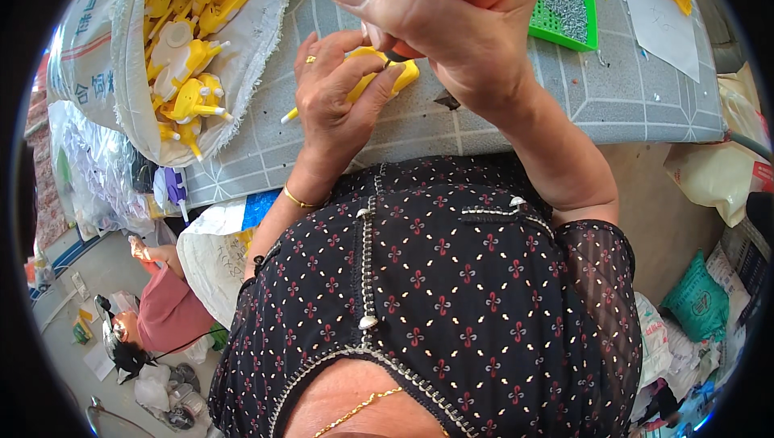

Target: Assembling plastic toy walkie-talkie shells using an electric screwdriver to fasten components.

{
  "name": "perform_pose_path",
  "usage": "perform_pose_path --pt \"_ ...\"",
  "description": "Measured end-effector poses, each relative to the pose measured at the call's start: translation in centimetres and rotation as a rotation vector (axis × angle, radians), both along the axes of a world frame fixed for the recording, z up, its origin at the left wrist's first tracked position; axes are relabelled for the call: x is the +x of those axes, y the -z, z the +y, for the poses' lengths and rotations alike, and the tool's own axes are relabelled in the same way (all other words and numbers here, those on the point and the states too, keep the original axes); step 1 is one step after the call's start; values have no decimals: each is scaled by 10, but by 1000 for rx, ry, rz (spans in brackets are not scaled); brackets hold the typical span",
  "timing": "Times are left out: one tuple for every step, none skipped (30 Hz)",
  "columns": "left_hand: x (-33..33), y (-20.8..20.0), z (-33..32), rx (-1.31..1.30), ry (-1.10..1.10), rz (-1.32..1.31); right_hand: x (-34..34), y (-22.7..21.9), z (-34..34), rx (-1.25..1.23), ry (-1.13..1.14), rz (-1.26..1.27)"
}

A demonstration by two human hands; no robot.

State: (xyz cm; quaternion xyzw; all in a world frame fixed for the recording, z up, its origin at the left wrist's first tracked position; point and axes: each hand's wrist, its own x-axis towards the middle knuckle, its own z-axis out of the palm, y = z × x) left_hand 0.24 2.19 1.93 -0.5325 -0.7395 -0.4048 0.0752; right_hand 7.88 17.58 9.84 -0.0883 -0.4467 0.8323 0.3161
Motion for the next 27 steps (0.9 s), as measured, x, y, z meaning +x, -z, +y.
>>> perform_pose_path --pt "1 -1 1 -25 -4 52 -29 29 21 156 -93 556" --pt "0 -4 1 -25 -2 51 -46 46 32 312 -196 1113" --pt "0 -7 -2 -75 -24 56 -48 46 31 309 -199 1112" --pt "0 -8 -4 -124 -46 59 -49 47 30 229 -236 1138" --pt "-2 -7 -6 -125 -48 58 -50 48 30 150 -272 1161" --pt "-3 -6 -9 -182 -44 82 -50 49 28 148 -274 1162" --pt "-3 -4 -11 -239 -40 107 -48 51 26 102 -266 1136" --pt "-4 -1 -11 -240 -41 106 -46 53 25 58 -257 1108" --pt "-4 3 -11 -235 -26 75 -45 56 25 59 -257 1108" --pt "-4 4 -10 -231 -10 44 -44 59 26 86 -233 1067" --pt "-3 4 -9 -230 -9 43 -41 61 28 114 -209 1025" --pt "-3 4 -9 -237 -7 51 -27 47 22 112 -212 1023" --pt "-4 5 -10 -245 -10 59 -4 19 10 129 -88 517" --pt "-4 5 -9 -245 -8 59 11 4 4 145 43 12" --pt "-4 4 -9 -242 -4 55 11 5 5 145 46 11" --pt "-4 4 -8 -240 -2 51 11 6 5 159 53 11" --pt "-4 4 -8 -240 -1 51 10 7 5 172 60 11" --pt "-4 4 -7 -239 -2 56 10 9 6 172 60 10" --pt "-4 5 -7 -238 -3 61 9 10 6 170 59 3" --pt "-4 5 -7 -238 -2 59 9 11 6 168 58 -4" --pt "-4 5 -7 -234 -3 65 9 11 5 169 57 -5" --pt "-4 5 -8 -230 -4 72 9 10 4 167 53 -10" --pt "-3 5 -8 -230 -4 70 10 9 3 165 49 -15" --pt "-3 5 -8 -230 -6 73 9 10 3 166 48 -15" --pt "-2 5 -9 -230 -7 76 9 13 4 184 37 -28" --pt "-1 5 -9 -230 -8 74 9 14 4 202 27 -41" --pt "-1 6 -9 -228 -7 69 9 13 3 203 26 -42"
